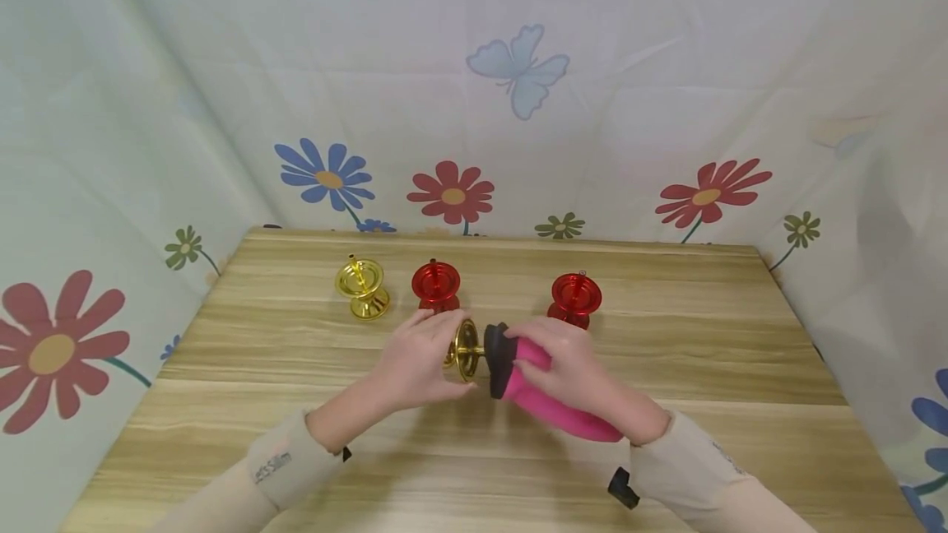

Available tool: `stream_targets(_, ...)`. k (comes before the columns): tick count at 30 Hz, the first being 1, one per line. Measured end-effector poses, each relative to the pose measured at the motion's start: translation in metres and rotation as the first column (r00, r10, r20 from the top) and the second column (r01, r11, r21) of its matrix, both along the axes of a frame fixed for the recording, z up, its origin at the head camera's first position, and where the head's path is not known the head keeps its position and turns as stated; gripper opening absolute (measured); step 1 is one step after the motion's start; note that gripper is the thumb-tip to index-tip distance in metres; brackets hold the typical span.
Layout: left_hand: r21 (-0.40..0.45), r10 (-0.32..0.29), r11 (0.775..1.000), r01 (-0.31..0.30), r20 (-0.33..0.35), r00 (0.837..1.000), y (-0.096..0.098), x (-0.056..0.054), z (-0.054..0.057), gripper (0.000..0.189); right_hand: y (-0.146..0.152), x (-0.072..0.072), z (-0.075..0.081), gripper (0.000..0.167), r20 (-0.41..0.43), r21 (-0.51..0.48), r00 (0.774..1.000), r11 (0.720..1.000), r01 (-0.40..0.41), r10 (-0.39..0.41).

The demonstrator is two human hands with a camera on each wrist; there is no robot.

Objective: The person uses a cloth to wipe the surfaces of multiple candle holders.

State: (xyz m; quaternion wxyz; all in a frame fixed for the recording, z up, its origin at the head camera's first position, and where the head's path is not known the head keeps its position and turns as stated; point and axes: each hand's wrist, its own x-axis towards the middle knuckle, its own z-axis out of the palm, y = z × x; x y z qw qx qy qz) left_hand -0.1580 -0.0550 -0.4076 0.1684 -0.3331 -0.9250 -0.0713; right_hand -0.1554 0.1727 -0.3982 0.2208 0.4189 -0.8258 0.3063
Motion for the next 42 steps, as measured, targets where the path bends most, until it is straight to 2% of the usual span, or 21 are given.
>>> stream_targets(3, 0.023, 0.027, 0.999, -0.028, 0.032, 0.999, -0.004, 0.000, 0.000, 0.083, 0.008, 0.001, 0.002, 0.041, 0.067, -0.047, 0.996, 0.997, 0.054, -0.051)
stream_targets(6, 0.047, 0.048, 0.998, -0.051, 0.063, 0.997, -0.006, 0.001, -0.001, 0.084, 0.015, 0.002, 0.004, 0.041, 0.179, -0.114, 0.979, 0.986, 0.123, -0.102)
stream_targets(9, 0.075, 0.059, 0.995, -0.065, 0.072, 0.996, -0.007, 0.002, -0.003, 0.085, 0.020, 0.001, 0.004, 0.039, 0.292, -0.160, 0.946, 0.969, 0.191, -0.138)
stream_targets(12, 0.120, 0.052, 0.991, -0.056, 0.039, 0.998, -0.005, 0.004, -0.004, 0.083, 0.021, 0.000, 0.004, 0.036, 0.388, -0.177, 0.906, 0.952, 0.252, -0.168)
stream_targets(15, 0.180, 0.018, 0.983, -0.018, -0.002, 1.000, -0.001, 0.005, -0.004, 0.081, 0.020, -0.001, 0.003, 0.033, 0.458, -0.181, 0.870, 0.938, 0.295, -0.185)
stream_targets(17, 0.211, -0.004, 0.977, 0.010, -0.028, 1.000, 0.002, 0.006, -0.003, 0.080, 0.018, -0.002, 0.001, 0.031, 0.488, -0.188, 0.853, 0.932, 0.310, -0.186)
stream_targets(20, 0.240, -0.033, 0.970, 0.044, -0.054, 0.998, 0.007, 0.008, -0.002, 0.079, 0.012, -0.002, -0.002, 0.031, 0.524, -0.215, 0.837, 0.926, 0.309, -0.157)
stream_targets(24, 0.246, -0.045, 0.967, 0.059, -0.059, 0.997, 0.012, 0.009, -0.002, 0.079, 0.003, 0.001, -0.004, 0.032, 0.533, -0.248, 0.836, 0.921, 0.299, -0.128)
stream_targets(26, 0.250, -0.045, 0.966, 0.058, -0.059, 0.997, 0.013, 0.010, -0.002, 0.078, -0.001, 0.003, -0.005, 0.032, 0.529, -0.239, 0.838, 0.924, 0.300, -0.135)
stream_targets(30, 0.284, -0.044, 0.957, 0.061, -0.067, 0.997, 0.016, 0.011, -0.003, 0.077, -0.009, 0.008, -0.008, 0.034, 0.558, -0.229, 0.824, 0.937, 0.265, -0.097)
stream_targets(32, 0.298, -0.042, 0.953, 0.061, -0.072, 0.997, 0.017, 0.011, -0.003, 0.077, -0.011, 0.011, -0.009, 0.038, 0.587, -0.237, 0.808, 0.944, 0.231, -0.050)
stream_targets(34, 0.310, -0.037, 0.949, 0.057, -0.068, 0.997, 0.018, 0.011, -0.003, 0.077, -0.012, 0.013, -0.009, 0.044, 0.628, -0.246, 0.778, 0.949, 0.199, -0.001)
stream_targets(39, 0.329, -0.011, 0.944, 0.026, -0.046, 0.999, 0.018, 0.011, -0.003, 0.078, -0.014, 0.016, -0.009, 0.063, 0.726, -0.236, 0.684, 0.959, 0.154, 0.069)
stream_targets(40, 0.334, -0.008, 0.942, 0.023, -0.045, 0.999, 0.017, 0.011, -0.003, 0.078, -0.015, 0.017, -0.010, 0.066, 0.736, -0.233, 0.672, 0.962, 0.145, 0.077)
stream_targets(42, 0.339, -0.006, 0.941, 0.022, -0.046, 0.999, 0.017, 0.011, -0.003, 0.078, -0.016, 0.017, -0.011, 0.072, 0.740, -0.225, 0.668, 0.965, 0.136, 0.078)
